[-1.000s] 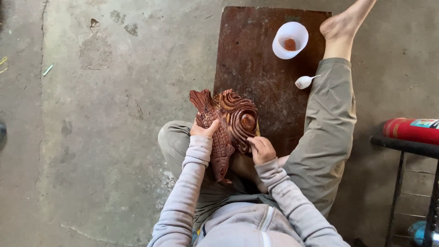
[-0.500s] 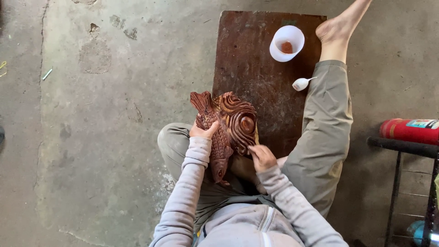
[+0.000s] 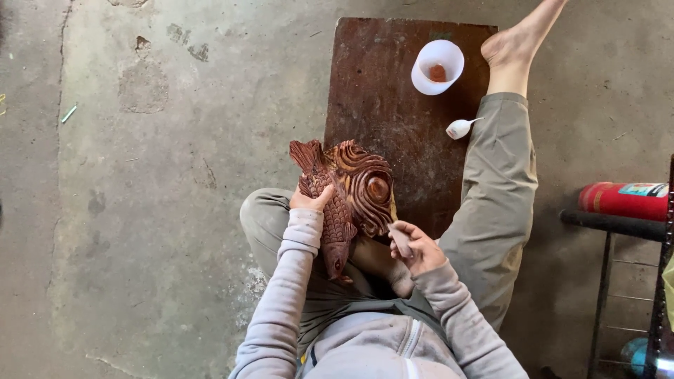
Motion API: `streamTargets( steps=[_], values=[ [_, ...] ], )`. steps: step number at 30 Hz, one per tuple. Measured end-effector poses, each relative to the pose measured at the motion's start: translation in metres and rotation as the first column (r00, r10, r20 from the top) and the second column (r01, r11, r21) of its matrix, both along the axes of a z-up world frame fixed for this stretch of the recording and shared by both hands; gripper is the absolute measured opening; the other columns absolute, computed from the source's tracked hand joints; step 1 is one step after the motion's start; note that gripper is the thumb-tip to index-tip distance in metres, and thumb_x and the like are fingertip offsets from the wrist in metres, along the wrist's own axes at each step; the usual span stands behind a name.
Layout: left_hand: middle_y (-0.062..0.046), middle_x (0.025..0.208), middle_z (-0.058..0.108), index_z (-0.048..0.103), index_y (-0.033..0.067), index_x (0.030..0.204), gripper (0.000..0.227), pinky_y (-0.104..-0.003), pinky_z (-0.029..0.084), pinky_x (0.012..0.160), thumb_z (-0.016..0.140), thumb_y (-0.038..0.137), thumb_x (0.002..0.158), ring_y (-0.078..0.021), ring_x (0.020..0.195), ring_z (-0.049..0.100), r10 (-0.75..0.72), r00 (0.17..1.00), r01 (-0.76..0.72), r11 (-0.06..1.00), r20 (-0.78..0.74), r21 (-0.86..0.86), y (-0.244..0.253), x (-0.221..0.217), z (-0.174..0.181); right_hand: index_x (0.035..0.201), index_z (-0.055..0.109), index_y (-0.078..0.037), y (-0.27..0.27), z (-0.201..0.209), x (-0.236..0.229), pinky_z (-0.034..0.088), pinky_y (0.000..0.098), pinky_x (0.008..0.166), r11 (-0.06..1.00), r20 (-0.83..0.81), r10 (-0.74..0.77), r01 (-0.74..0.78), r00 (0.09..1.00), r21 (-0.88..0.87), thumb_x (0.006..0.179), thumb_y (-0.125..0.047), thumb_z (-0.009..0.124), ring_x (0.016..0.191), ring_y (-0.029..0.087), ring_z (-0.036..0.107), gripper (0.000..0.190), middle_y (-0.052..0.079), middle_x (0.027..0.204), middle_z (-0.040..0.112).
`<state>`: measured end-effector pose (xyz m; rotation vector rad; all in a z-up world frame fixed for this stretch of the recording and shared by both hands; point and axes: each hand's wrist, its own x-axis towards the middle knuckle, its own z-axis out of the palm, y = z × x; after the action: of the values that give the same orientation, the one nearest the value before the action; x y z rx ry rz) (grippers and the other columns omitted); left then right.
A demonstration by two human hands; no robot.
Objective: A person sits on the floor of a workshop, meticulously applying a finish or filler to a detailed wooden fish carving using their fingers and a small applicator tool.
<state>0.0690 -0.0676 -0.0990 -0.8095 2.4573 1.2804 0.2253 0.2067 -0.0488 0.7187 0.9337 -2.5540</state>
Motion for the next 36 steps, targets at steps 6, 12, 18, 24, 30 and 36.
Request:
streamTargets(
  steps=[6,12,18,24,30,36],
  values=[
    [-0.007,0.127,0.073,0.062,0.0264,0.139,0.093,-0.037,0.052,0.109,0.097,0.053,0.057,-0.0231,0.124,0.064,0.001,1.000,-0.001,1.000,0.021,0.027,0.004,0.001,0.004,0.139,0.049,0.014,-0.001,-0.016,0.009,0.062,0.0431,0.073,0.991,-0.216,-0.011,0.039,0.976,0.126,0.079,0.015,0.069,0.094,0.031,0.069,0.063,0.032,0.114,0.065],
    [-0.007,0.123,0.074,0.065,0.0286,0.136,0.092,-0.038,0.055,0.106,0.095,0.059,0.055,-0.0237,0.119,0.067,-0.017,1.000,0.017,0.999,-0.007,-0.030,0.004,0.001,0.001,0.098,0.085,-0.013,-0.001,-0.035,0.011,0.040,0.0192,0.060,0.607,-0.245,0.166,0.097,0.955,0.789,0.084,-0.019,0.087,0.066,0.007,0.048,0.015,0.004,0.089,0.063],
    [-0.009,0.118,0.076,0.067,0.0271,0.132,0.088,-0.039,0.056,0.104,0.094,0.061,0.055,-0.0252,0.116,0.069,-0.029,1.000,0.029,0.997,-0.003,-0.069,0.011,-0.001,0.014,0.093,0.076,-0.028,-0.020,-0.009,0.001,0.055,0.0288,0.071,-0.144,-0.030,0.283,0.074,0.959,0.987,0.092,-0.047,0.076,0.074,0.019,0.071,0.019,-0.002,0.075,0.072],
    [-0.010,0.123,0.074,0.062,0.0278,0.139,0.093,-0.038,0.054,0.106,0.092,0.060,0.058,-0.0257,0.118,0.068,-0.054,0.999,0.054,0.998,0.002,-0.044,0.013,0.001,0.023,0.107,0.070,-0.027,-0.034,0.000,-0.015,0.056,0.0254,0.075,-0.308,-0.148,0.546,0.362,0.825,0.880,0.092,-0.034,0.070,0.078,0.012,0.069,0.016,-0.007,0.083,0.065],
    [-0.004,0.126,0.073,0.062,0.0328,0.141,0.094,-0.035,0.053,0.107,0.093,0.060,0.057,-0.0223,0.121,0.066,-0.038,0.999,0.038,0.999,0.005,-0.017,0.007,0.004,-0.004,0.094,0.061,-0.026,-0.045,-0.006,-0.028,0.053,0.0268,0.065,-0.402,-0.098,0.614,0.417,0.783,0.815,0.093,-0.029,0.064,0.065,0.015,0.059,0.005,-0.005,0.071,0.048],
    [-0.007,0.125,0.073,0.056,0.0370,0.144,0.098,-0.037,0.053,0.108,0.090,0.066,0.056,-0.0253,0.119,0.067,-0.075,0.997,0.076,0.996,0.026,-0.054,0.008,0.000,0.000,0.084,0.056,-0.019,-0.069,0.026,-0.079,0.049,0.0290,0.057,-0.298,-0.250,0.728,0.623,0.639,0.723,0.095,-0.014,0.059,0.058,0.020,0.052,0.012,-0.001,0.066,0.040]
  ],
)
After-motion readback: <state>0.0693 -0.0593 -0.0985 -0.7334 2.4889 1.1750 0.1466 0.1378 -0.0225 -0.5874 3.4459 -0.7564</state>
